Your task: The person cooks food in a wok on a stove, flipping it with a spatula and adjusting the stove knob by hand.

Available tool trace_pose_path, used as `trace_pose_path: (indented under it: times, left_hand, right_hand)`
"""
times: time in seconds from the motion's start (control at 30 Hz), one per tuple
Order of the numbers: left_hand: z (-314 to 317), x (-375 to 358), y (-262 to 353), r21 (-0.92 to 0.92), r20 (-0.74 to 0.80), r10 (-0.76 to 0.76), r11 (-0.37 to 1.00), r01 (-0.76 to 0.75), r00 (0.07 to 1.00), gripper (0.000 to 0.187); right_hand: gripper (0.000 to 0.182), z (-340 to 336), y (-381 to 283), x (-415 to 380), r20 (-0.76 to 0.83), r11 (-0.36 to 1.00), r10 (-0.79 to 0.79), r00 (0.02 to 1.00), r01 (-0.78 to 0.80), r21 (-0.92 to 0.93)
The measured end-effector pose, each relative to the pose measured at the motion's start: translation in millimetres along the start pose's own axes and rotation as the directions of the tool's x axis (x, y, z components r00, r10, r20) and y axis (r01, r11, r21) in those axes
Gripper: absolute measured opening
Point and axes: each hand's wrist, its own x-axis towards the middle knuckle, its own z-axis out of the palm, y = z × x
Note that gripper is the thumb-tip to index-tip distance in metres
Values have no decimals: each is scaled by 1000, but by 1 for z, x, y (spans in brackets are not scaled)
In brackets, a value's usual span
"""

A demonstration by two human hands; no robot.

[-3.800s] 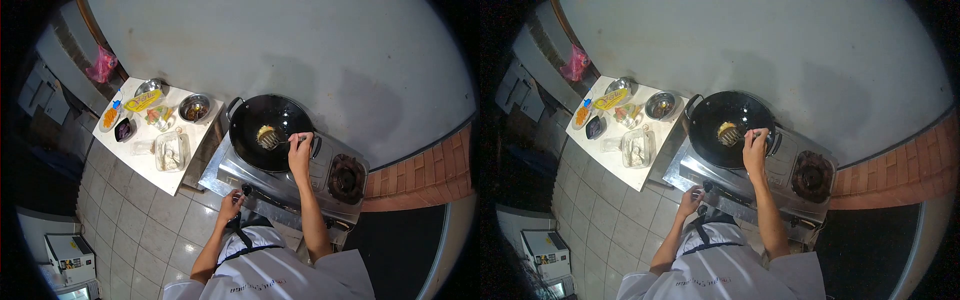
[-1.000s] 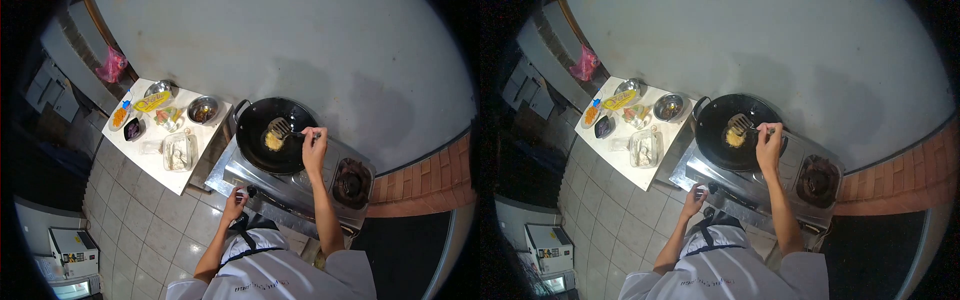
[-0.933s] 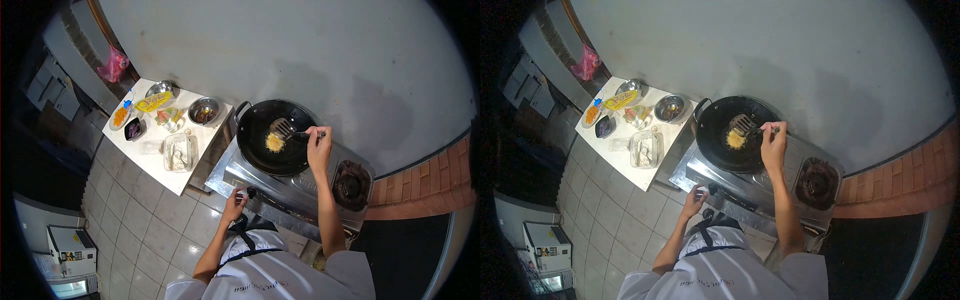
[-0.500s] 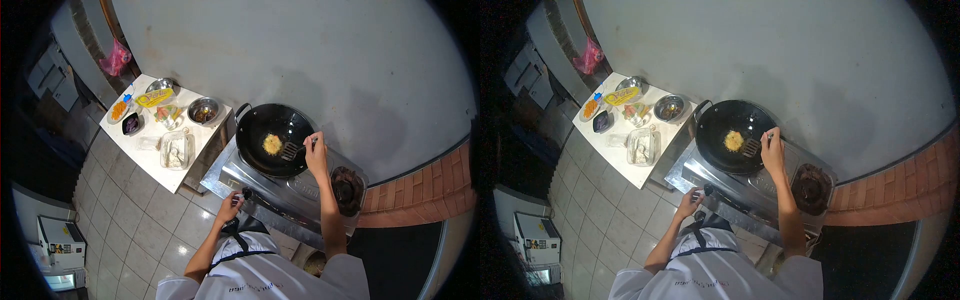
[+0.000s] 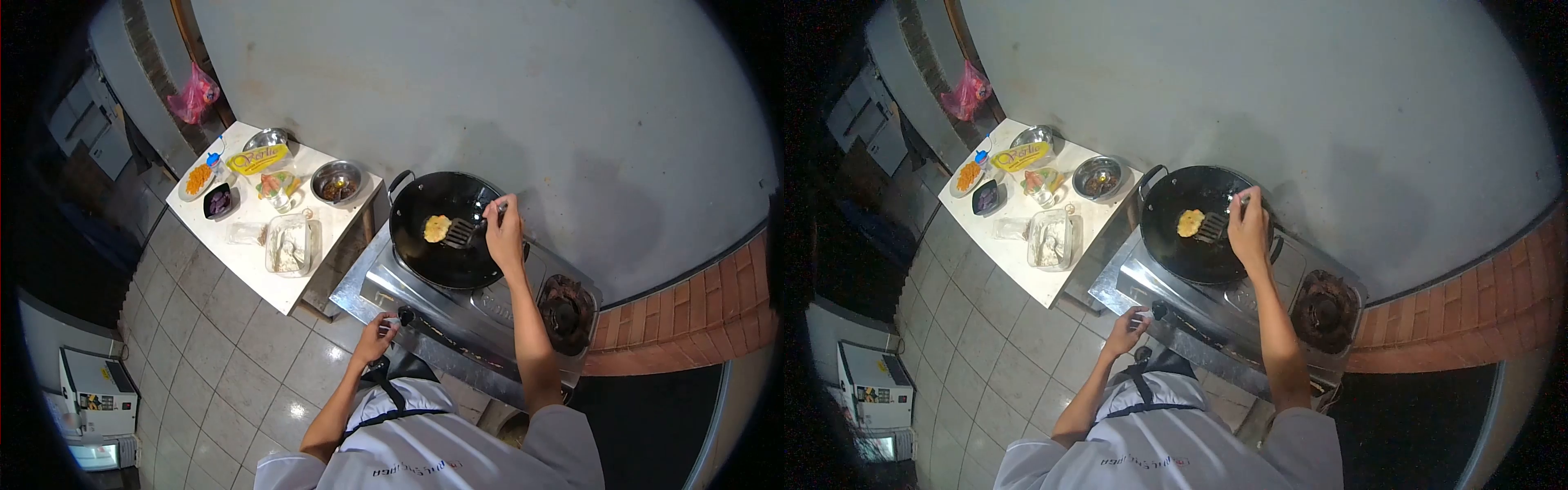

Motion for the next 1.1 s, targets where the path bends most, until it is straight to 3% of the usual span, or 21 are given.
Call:
trace_pose_path:
  times: [0.13, 0.2, 0.27, 0.4, 0.63, 0.73, 0.77, 0.83, 0.9, 0.97, 1.07, 1.1]
  left_hand:
    - [-3, 0, 0, -1, -1, 6, 1000, -6, 1000, 34]
    - [-3, -1, 4, 9, 4, -9, 1000, 9, 1000, 34]
    - [-4, -3, 8, 16, 4, -23, 1000, 23, 1000, 34]
    - [-7, -4, 5, 20, -15, 2, 1000, -1, 1000, 33]
    - [-8, -3, 1, 14, -22, 14, 1000, -14, 1000, 32]
    - [-7, -3, 3, 11, -1, 9, 1000, -9, 1000, 32]
    - [-6, -3, 5, 11, 5, 8, 1000, -8, 1000, 32]
    - [-5, -3, 9, -1, 20, -69, 998, 69, 997, 31]
    - [-2, -1, 6, -7, 21, -35, 999, 36, 999, 31]
    - [1, 0, 2, -17, 16, -4, 1000, 4, 1000, 30]
    - [4, 2, 4, -19, 33, -12, 1000, 13, 999, 31]
    - [5, 3, 5, -38, 33, -12, 999, 13, 999, 30]
  right_hand:
    - [11, 16, -16, 12, 9, 992, -90, 996, 89, 85]
    - [9, 19, -23, 14, 86, 997, -44, 995, 39, 60]
    - [10, 25, -20, 13, 81, 992, -109, 991, 102, 77]
    - [13, 19, -19, 7, 104, 994, -90, 990, 83, 64]
    - [10, -10, 8, -9, -102, 987, 145, 984, -150, -49]
    - [10, -6, 29, -22, -202, 997, 56, 978, -65, -39]
    - [11, -9, 33, -27, -211, 990, 139, 968, -142, 1]
    - [11, -11, 35, -34, -227, 985, 169, 959, -168, 23]
    - [11, -11, 41, -39, -242, 981, 196, 950, -191, 42]
    - [11, -4, 54, -47, -231, 963, 236, 944, -195, 188]
    - [11, 5, 60, -53, -198, 946, 245, 949, -189, 264]
    - [10, 4, 50, -52, -142, 901, 336, 931, -274, 338]
